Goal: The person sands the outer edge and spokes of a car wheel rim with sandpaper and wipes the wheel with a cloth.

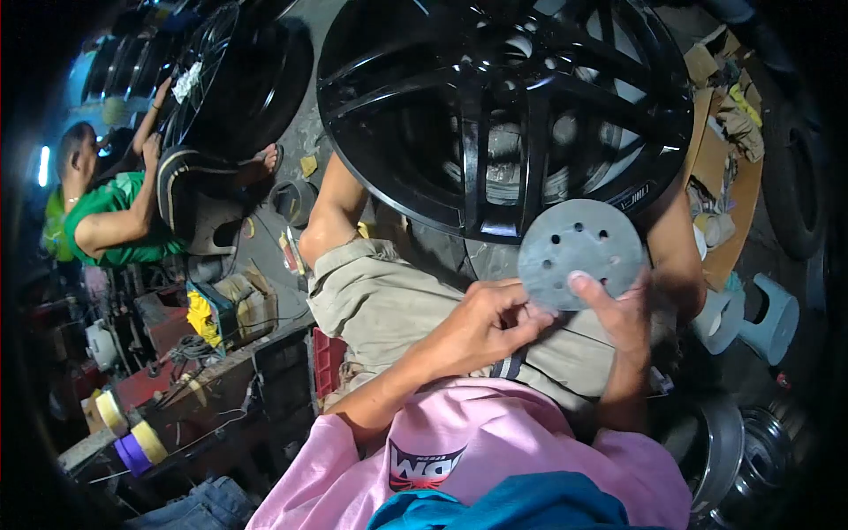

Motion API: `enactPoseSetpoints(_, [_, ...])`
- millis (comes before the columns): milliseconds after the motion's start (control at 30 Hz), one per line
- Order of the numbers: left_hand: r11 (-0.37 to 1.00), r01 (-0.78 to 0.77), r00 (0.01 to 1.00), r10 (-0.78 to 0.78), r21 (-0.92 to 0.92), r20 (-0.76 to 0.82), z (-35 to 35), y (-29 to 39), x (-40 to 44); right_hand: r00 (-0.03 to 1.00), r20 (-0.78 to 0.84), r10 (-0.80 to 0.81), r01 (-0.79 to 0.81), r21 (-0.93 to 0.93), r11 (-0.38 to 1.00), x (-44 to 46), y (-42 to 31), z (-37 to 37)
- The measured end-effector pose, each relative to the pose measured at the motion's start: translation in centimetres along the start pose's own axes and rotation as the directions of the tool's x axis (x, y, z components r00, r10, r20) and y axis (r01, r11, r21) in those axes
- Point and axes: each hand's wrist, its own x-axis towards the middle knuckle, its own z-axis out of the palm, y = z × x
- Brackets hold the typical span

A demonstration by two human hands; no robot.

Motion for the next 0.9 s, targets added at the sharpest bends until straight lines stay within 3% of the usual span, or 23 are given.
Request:
enactPoseSetpoints(67, [0.995,-0.087,0.996,0.085,0.058,0.035,0.8,1.0,0.9,1.0,0.007,-0.011,0.011,0.075,0.997,0.3,0.3,-1.1])
enactPoseSetpoints(133, [0.996,-0.049,0.997,0.045,0.07,0.057,0.8,1.7,1.3,0.998,-0.013,-0.066,0.067,0.178,0.982,0.9,0.5,-1.6])
enactPoseSetpoints(300, [0.961,-0.135,0.986,0.154,0.243,-0.06,-1.4,2.6,0.4,0.994,0.034,-0.1,0.089,0.253,0.963,1.4,0.8,-1.4])
enactPoseSetpoints(433, [0.937,-0.1,0.933,0.205,0.334,-0.296,-5.9,3.0,-1.9,0.991,0.127,-0.028,0.011,0.132,0.991,1.5,0.8,-0.7])
enactPoseSetpoints(467, [0.906,-0.138,0.901,0.282,0.399,-0.33,-7.2,2.5,-2.6,0.988,0.151,-0.014,0.002,0.083,0.997,1.4,0.5,-0.6])
enactPoseSetpoints(600, [0.986,-0.119,0.813,0.166,0.12,-0.557,-9.0,1.5,-4.7,0.966,0.236,0.101,-0.069,-0.141,0.988,0.6,-1.1,0.4])
enactPoseSetpoints(667, [0.987,-0.097,0.849,0.151,0.131,-0.506,-11.1,0.0,-5.1,0.971,0.224,0.08,-0.038,-0.184,0.982,-0.2,-1.7,1.5])
enactPoseSetpoints(700, [0.924,-0.054,0.847,0.243,0.379,-0.472,-12.3,-0.8,-4.7,0.974,0.196,0.111,-0.06,-0.251,0.966,-0.7,-1.8,2.1])
enactPoseSetpoints(733, [0.862,-0.014,0.855,0.273,0.506,-0.441,-13.2,-1.3,-4.3,0.975,0.168,0.142,-0.083,-0.318,0.944,-1.0,-2.3,2.9])
enactPoseSetpoints(767, [0.781,0.022,0.86,0.303,0.624,-0.41,-14.1,-1.7,-3.8,0.972,0.171,0.158,-0.104,-0.288,0.952,-1.3,-3.4,3.4])
enactPoseSetpoints(800, [0.787,0.003,0.86,0.313,0.617,-0.403,-15.1,-2.0,-3.3,0.975,0.156,0.155,-0.103,-0.3,0.948,-1.7,-3.3,4.2])
enactPoseSetpoints(867, [0.512,0.053,0.857,0.417,0.857,-0.302,-17.7,-2.9,-2.1,0.982,0.082,0.171,-0.172,-0.003,0.985,-2.8,-2.1,5.9])
enactPoseSetpoints(900, [0.5,-0.065,0.818,0.522,0.864,-0.24,-19.6,-4.3,-1.1,0.988,0.062,0.144,-0.146,0.036,0.989,-3.3,-2.2,6.7])
